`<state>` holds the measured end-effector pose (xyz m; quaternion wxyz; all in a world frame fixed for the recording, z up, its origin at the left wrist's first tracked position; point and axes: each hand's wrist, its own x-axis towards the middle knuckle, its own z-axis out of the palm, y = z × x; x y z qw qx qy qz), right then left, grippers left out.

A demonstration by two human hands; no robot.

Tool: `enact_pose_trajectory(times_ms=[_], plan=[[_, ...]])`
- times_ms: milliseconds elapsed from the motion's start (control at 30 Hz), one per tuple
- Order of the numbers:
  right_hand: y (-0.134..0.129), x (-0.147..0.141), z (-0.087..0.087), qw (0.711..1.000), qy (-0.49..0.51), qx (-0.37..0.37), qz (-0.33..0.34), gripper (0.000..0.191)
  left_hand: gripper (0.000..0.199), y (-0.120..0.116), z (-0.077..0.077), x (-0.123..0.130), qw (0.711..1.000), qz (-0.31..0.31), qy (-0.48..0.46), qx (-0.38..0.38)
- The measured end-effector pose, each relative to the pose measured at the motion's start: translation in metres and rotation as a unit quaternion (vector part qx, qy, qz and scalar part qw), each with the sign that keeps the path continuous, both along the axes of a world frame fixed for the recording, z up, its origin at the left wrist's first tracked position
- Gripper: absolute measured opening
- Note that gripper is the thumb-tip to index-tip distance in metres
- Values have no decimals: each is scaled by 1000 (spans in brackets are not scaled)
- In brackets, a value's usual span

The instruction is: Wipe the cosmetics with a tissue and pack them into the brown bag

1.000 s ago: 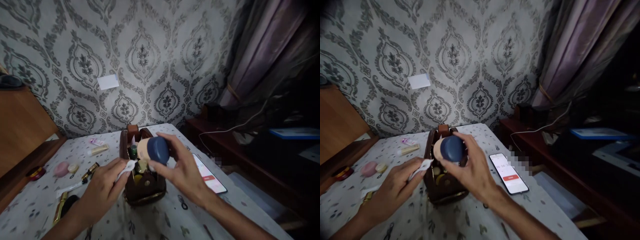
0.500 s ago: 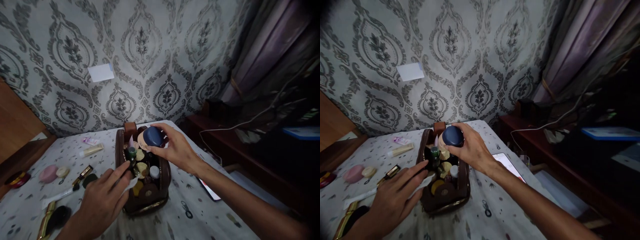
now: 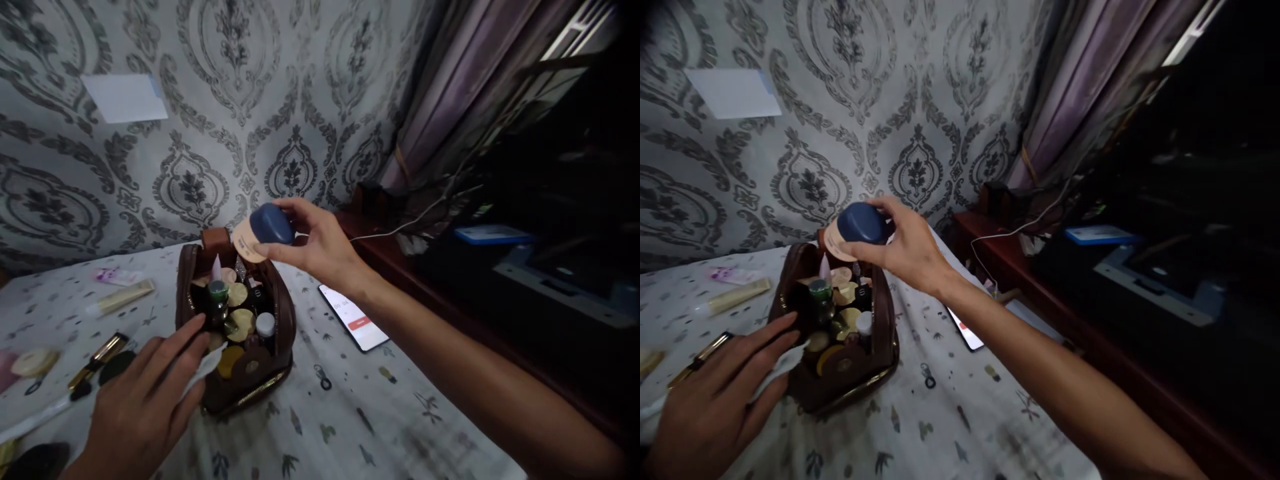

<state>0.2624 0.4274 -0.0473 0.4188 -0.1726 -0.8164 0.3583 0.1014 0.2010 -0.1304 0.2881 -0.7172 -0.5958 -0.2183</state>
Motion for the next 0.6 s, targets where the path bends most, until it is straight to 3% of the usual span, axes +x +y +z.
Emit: enact_pose_trajectory(times_ms=[133,267,367,467,600], plan=[[-5,12,15,998,45,-40,-16,52,28,1,8,0,1000,-9,3,-9],[-21,29,17,994,69,-74,-25,45,24,8,34,0,999,-12,18,-43],[-31,42,12,990,87,-103,-29,47,26,27,66,-8,986,18,22,-166],[-37,55,6,989,80,-112,-45,49,26,57,100,-26,945,91,35,-313],[-34,74,-6,992,68,-79,-70,44,20,104,133,-45,894,151,71,-416]])
